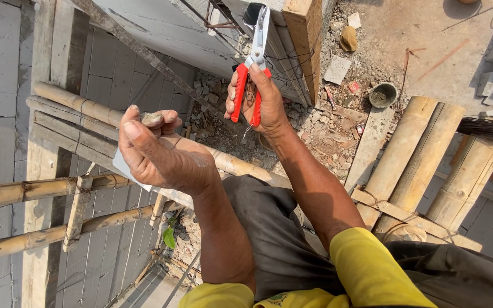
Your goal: The person uses red-handled pliers to cut thin metal wire attached to a vertical metal frame. The person holds the frame with one hand and repeatedly cuts wire segments with the pliers in the other hand.
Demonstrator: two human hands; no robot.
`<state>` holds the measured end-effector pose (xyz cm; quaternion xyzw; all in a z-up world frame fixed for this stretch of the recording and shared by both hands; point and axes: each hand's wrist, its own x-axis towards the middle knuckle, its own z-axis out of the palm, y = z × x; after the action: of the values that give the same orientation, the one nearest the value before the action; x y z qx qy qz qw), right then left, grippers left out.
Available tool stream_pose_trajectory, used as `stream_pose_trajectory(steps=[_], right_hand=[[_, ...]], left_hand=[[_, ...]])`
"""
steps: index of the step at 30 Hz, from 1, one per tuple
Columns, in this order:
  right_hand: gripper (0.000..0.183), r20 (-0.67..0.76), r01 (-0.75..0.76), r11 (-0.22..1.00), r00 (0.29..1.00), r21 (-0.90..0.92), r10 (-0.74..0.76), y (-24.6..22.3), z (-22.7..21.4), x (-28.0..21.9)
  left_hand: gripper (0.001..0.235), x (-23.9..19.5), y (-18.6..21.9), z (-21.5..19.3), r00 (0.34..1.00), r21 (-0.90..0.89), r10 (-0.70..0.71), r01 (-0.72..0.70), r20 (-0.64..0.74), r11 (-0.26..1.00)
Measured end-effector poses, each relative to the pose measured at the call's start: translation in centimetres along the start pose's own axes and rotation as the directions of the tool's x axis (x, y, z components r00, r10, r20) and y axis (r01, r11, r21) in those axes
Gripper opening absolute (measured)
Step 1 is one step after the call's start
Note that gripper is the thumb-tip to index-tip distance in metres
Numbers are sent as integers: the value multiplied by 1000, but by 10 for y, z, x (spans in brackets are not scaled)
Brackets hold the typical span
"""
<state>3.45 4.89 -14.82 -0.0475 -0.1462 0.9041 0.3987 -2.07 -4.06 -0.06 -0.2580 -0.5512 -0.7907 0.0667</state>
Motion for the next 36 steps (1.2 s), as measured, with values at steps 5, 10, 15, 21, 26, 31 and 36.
stream_pose_trajectory(steps=[5, 10, 15, 21, 26, 31, 36], right_hand=[[44, -23, 18, 999, 1000, -40, -19, -3, 7, 0], [43, -47, 45, 997, 998, -67, -49, 4, 9, 4], [41, -94, 48, 991, 994, -124, -60, 4, 12, 4], [42, -123, -7, 989, 992, -146, -11, -4, 9, 3], [42, -13, -9, 999, 1000, -35, 8, -1, 7, 5], [44, -21, -24, 1000, 999, -13, 24, -3, 7, 4], [42, -24, -41, 999, 999, 17, 42, -4, 10, 3]], left_hand=[[39, 0, 8, 0, 1000, -24, -20, 20, 0, 1000], [41, 1, 10, -1, 1000, -28, -28, 28, -13, 999], [41, 2, 10, -2, 999, -34, -37, 36, -11, 999], [40, 2, 7, 0, 1000, 11, -8, 8, 15, 1000], [40, 1, 6, -1, 1000, 32, 15, -15, 11, 999], [40, 1, 5, -1, 999, 46, 14, -15, 29, 999], [40, 1, -6, 6, 982, 148, -69, 43, 173, 988]])
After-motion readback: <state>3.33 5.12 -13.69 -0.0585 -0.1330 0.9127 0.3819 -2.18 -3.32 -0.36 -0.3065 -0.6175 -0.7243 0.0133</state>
